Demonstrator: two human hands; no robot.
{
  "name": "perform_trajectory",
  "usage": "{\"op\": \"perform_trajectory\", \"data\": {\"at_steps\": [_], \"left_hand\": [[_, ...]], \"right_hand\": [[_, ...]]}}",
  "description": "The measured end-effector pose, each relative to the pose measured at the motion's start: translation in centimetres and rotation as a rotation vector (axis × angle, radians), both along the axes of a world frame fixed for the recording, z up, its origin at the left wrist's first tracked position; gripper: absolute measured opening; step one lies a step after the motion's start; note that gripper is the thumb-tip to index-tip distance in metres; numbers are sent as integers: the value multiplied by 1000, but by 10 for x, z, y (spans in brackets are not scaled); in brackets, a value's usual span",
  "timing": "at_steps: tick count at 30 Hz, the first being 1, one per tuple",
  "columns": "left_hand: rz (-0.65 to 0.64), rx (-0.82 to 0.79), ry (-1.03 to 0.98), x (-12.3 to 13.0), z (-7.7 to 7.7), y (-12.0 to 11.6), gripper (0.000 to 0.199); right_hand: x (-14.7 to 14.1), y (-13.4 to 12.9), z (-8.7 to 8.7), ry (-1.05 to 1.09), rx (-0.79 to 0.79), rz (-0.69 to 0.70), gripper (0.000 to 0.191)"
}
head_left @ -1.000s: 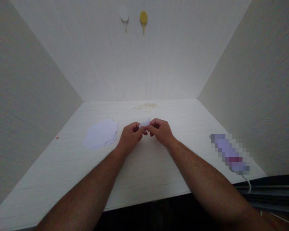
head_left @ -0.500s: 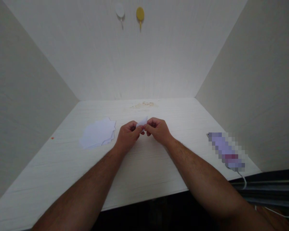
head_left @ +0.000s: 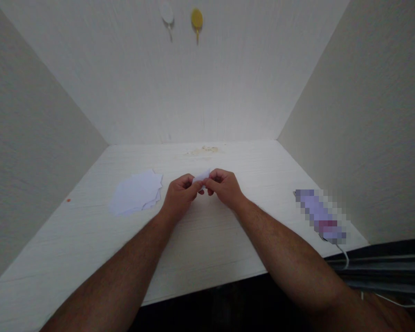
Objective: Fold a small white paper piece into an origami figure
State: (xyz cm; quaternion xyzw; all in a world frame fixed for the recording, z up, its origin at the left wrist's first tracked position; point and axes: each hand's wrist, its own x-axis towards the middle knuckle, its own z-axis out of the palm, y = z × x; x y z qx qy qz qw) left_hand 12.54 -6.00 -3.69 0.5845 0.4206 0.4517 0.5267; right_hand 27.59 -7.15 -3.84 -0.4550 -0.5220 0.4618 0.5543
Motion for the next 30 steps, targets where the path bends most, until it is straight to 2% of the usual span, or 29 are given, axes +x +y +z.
{"op": "perform_trajectory", "data": {"at_steps": [14,30], "left_hand": [[-25,-16,-11,-3,-3,2,26],[-31,-35,-44,-5,-7,4,23]], "right_hand": [[5,1,3,39,3,-53,22],[7,1,4,120,16,-26,19]]}}
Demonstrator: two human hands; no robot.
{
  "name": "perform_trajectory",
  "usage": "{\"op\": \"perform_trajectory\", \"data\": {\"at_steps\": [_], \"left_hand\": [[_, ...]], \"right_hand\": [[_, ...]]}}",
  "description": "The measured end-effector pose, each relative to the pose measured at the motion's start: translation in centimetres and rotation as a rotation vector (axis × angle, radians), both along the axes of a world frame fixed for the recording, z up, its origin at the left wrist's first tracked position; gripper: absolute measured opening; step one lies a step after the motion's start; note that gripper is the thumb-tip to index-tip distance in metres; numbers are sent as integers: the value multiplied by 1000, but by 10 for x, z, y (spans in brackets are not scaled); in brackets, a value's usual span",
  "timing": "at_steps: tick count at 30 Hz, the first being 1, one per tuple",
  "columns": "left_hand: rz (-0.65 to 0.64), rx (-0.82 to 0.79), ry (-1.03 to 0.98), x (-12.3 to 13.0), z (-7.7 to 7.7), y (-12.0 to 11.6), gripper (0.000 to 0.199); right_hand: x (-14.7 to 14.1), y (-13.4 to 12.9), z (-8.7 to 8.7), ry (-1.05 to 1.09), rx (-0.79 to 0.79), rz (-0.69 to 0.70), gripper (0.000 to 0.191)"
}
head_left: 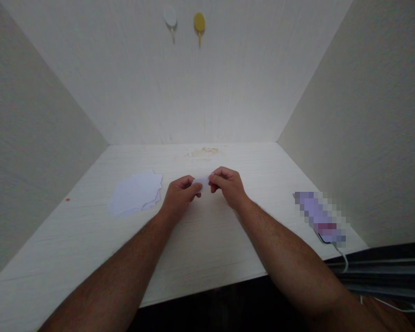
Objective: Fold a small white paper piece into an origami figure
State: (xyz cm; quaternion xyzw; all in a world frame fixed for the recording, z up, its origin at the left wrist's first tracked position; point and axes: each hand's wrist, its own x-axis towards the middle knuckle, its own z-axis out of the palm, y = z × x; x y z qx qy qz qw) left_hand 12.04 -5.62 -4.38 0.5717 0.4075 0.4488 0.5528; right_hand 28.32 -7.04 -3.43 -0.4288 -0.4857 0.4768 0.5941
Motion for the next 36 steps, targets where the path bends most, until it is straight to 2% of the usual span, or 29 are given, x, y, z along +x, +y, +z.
{"op": "perform_trajectory", "data": {"at_steps": [7,12,16,23,31,36], "left_hand": [[-17,29,36,1,2,-1,22],[-13,98,121,2,9,-4,24],[-4,149,166,3,11,-6,25],[41,135,51,5,8,-3,26],[68,144,95,6,12,-7,25],[44,125,28,7,9,-5,29]], "right_hand": [[3,0,-1,-15,10,-1,17],[4,2,-5,-77,-15,53,21],[3,1,-3,-114,-24,18,22],[2,1,-3,-148,5,-17,20],[2,1,-5,-213,23,-54,19],[1,1,-6,-207,18,-48,19]]}}
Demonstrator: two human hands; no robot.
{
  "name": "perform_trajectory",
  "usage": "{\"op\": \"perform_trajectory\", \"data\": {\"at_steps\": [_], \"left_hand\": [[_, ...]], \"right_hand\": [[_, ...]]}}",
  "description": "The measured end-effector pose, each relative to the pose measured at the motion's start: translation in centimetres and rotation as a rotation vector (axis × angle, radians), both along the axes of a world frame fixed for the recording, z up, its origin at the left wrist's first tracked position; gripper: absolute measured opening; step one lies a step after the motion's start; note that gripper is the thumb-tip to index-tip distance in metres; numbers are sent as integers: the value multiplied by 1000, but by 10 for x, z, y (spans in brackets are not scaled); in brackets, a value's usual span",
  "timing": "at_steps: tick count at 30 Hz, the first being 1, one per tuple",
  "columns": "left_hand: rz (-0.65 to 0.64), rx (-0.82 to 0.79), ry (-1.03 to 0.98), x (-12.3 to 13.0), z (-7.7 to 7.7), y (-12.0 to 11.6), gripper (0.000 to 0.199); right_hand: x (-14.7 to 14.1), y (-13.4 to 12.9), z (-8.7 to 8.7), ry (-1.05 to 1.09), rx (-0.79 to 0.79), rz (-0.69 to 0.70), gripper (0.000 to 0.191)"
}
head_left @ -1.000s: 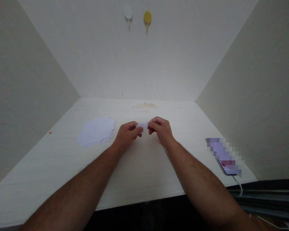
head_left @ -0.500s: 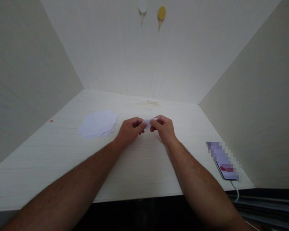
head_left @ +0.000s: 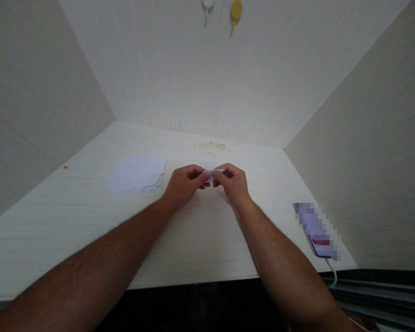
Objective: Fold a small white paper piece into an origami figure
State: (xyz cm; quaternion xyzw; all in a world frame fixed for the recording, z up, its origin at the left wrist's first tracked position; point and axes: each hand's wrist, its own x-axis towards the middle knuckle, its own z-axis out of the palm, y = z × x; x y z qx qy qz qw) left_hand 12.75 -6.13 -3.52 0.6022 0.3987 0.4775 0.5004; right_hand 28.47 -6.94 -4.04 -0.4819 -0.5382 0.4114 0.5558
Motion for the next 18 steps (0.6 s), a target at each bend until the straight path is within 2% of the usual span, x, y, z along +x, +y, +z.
{"op": "perform_trajectory", "data": {"at_steps": [11,18], "left_hand": [[-11,-96,-101,2,-1,0,26],[6,-42,-80,1,3,-2,21]], "right_hand": [[-2,-1,1,118,-11,12,14],[-5,0,-3,238,-22,26,13]]}}
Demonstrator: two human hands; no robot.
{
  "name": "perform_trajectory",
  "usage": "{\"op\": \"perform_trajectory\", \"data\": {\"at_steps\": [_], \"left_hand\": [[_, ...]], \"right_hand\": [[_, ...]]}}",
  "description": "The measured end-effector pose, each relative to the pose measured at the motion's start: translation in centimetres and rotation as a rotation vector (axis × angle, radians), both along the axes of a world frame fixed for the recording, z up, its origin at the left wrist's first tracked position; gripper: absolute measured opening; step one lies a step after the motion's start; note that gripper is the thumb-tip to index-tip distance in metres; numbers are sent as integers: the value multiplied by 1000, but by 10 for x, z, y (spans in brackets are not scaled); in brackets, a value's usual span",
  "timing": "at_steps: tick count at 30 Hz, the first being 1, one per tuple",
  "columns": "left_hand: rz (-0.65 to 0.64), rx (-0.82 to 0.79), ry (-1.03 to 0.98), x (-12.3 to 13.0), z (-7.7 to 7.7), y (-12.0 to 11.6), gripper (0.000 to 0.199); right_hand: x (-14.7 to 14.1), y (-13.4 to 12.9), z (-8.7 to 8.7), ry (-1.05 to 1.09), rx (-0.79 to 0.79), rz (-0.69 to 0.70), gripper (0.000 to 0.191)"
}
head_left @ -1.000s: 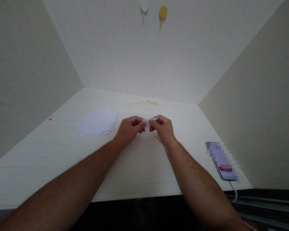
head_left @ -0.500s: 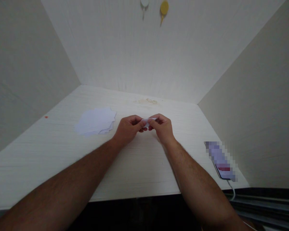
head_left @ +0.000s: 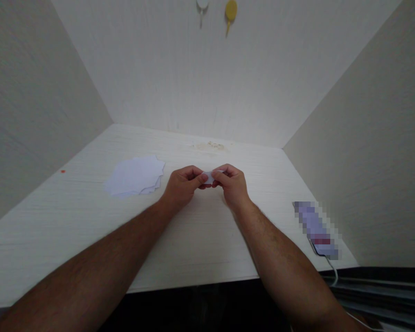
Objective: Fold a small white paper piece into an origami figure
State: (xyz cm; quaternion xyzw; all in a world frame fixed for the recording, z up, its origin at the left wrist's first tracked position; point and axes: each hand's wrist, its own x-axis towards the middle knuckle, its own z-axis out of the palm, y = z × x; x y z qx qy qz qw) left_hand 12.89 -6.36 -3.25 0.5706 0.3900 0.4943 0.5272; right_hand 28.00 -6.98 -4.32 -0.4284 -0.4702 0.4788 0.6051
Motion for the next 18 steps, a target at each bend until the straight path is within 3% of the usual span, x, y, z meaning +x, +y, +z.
{"op": "perform_trajectory", "data": {"at_steps": [10,18], "left_hand": [[0,56,-45,2,-4,-1,19],[-8,6,-17,2,-1,-2,24]], "right_hand": [[-6,-3,5,191,-35,3,12],[-4,-1,0,105,-3,1,12]]}}
